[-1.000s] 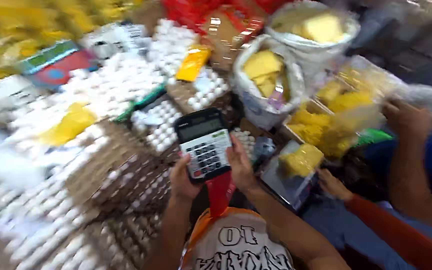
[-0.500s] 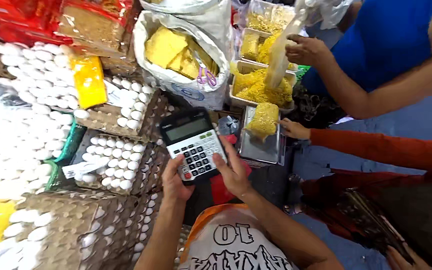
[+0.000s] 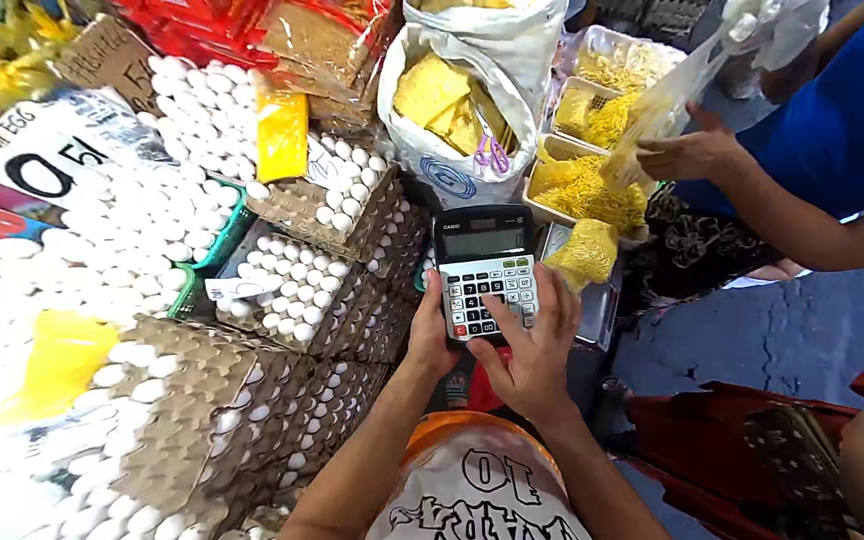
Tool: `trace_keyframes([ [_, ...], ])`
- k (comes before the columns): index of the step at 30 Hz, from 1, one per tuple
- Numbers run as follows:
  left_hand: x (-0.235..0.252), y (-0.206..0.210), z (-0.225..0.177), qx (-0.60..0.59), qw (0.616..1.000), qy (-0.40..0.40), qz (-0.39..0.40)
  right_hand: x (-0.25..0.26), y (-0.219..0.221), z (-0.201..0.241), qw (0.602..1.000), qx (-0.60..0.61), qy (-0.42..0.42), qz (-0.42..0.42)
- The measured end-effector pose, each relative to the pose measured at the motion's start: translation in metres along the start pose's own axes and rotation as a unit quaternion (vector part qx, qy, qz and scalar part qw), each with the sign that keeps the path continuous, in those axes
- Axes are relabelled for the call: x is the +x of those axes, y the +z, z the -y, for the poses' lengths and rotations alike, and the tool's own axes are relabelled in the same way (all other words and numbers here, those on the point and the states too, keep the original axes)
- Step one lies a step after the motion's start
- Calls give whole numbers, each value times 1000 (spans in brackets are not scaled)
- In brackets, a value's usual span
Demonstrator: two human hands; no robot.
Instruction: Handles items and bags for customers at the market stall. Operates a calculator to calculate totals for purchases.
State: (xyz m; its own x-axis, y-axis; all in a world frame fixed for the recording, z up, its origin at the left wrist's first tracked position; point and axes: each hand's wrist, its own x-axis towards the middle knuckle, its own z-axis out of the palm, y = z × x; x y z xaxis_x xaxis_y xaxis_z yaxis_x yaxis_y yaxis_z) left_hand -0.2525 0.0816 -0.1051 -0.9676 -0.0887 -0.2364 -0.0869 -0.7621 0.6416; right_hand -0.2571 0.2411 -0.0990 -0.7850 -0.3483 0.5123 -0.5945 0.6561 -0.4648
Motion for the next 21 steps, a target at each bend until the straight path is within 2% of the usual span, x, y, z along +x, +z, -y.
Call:
trace_keyframes([
  [3, -2, -1, -4, 1, 999, 6, -35, -19, -2, 9, 999, 35, -24, 10],
  [6, -1, -3, -6, -18, 999, 20, -33, -27, 0, 8, 999, 30, -31, 27],
  [11, -7, -1, -12, -32, 999, 10, -31, -11, -20, 5, 998, 34, -12, -54],
  [13, -7, -2, -12, -52, 998, 13, -17, -13, -14, -3, 998, 7, -5, -56],
  [18, -19, -13, -12, -82, 996, 25, -30, -34, 5, -2, 1000, 12, 11, -2],
  [21, -38, -38, -16, -61, 994, 65, -63, -43, 13, 13, 996, 24, 22, 84],
])
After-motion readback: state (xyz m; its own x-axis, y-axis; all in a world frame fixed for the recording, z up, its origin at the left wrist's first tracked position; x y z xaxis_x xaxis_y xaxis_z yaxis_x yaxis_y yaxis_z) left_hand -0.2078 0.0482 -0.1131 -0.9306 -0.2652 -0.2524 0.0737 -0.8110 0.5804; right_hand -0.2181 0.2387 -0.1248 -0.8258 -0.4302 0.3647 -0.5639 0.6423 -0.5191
